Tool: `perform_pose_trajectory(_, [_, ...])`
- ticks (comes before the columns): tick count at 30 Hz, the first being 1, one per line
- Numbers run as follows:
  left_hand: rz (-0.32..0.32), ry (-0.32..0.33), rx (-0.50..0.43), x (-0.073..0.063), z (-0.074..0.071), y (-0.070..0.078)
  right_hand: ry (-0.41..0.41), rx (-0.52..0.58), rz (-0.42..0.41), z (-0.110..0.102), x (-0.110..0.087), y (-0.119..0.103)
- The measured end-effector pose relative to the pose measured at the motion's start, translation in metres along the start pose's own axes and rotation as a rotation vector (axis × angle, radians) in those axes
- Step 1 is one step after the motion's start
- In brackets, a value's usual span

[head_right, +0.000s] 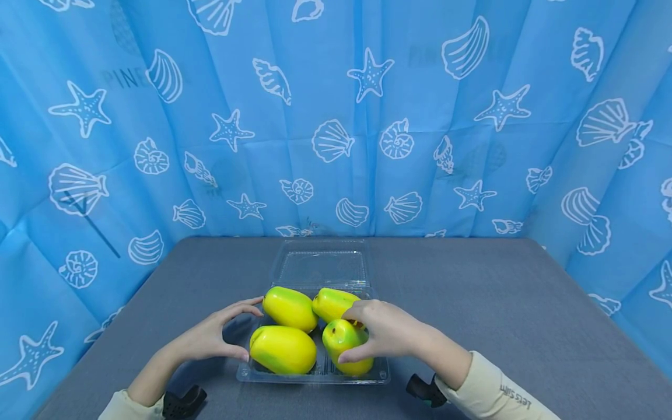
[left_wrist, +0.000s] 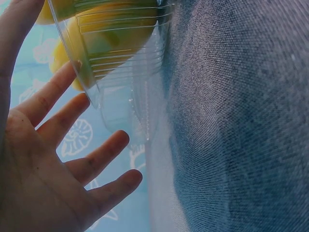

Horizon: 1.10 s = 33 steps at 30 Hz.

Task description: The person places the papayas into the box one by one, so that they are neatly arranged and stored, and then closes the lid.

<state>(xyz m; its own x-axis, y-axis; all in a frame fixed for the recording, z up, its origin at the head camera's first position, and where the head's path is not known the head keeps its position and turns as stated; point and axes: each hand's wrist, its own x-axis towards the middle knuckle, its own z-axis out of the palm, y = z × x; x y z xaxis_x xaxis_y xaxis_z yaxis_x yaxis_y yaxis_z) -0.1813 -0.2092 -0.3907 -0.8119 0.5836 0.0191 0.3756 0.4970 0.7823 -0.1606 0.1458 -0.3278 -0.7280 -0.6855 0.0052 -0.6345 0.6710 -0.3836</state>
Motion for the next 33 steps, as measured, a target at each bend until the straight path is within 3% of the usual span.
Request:
perform_pose_trajectory(19, [-0.007, -0.006, 0.004, 0.0, -0.001, 0.001, 0.013, 0.028, 0.015, 0.006, 0.002, -0.005])
perform_pose_trajectory(33, [-0.008, -0.008, -0.002, 0.0, -0.001, 0.001, 0.064, 0.044, -0.051, 0.012, 0.005, -0.008])
